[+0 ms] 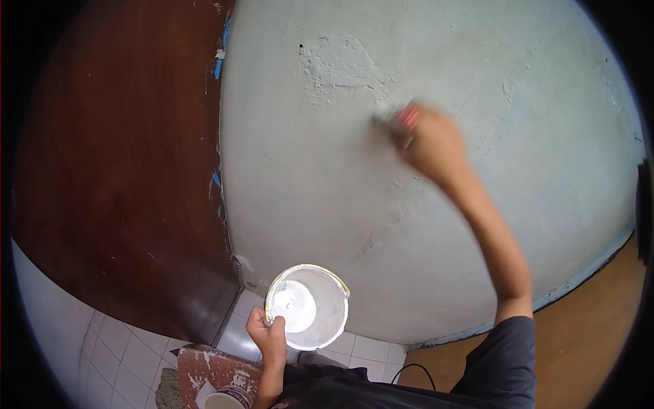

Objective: The person paints a wall with a brush, applying white paint from a bucket.

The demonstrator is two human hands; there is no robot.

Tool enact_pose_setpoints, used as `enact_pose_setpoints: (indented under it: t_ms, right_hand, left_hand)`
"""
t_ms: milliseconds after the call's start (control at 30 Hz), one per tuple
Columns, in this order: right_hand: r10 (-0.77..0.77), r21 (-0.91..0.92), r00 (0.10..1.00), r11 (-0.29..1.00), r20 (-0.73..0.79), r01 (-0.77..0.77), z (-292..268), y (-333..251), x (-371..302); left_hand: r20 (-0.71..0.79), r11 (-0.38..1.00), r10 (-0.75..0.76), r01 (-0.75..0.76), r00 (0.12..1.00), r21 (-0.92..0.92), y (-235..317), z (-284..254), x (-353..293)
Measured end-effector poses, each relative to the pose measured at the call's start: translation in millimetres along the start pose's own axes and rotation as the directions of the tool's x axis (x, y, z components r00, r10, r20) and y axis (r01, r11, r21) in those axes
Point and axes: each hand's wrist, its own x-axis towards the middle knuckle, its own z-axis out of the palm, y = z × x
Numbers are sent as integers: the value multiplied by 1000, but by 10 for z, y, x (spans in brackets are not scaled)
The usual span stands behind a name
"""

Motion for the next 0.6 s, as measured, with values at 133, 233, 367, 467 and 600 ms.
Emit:
enact_pose_setpoints:
  t_ms: [133,233,367,467,600]
  right_hand:
    - [-22,-291,944,953,-331,-80,-870,564,679]
    - [-111,-399,900,914,-422,-74,-885,521,669]
    - [-224,-500,961,858,-164,115,-23,152,-140]
    - [-188,-191,969,957,160,217,419,-440,-812]
    - [-64,-4,955,998,288,68,324,-315,-791]
  left_hand:
    - [-8,1000,18,-18,1000,-11,31,10,-18]
    - [-7,999,19,-19,1000,-28,78,-11,-35]
    - [1,998,47,-47,999,-48,27,-16,-13]
    - [14,998,28,-27,1000,-57,83,-21,-14]
    - [34,998,11,-9,999,-64,42,12,-2]
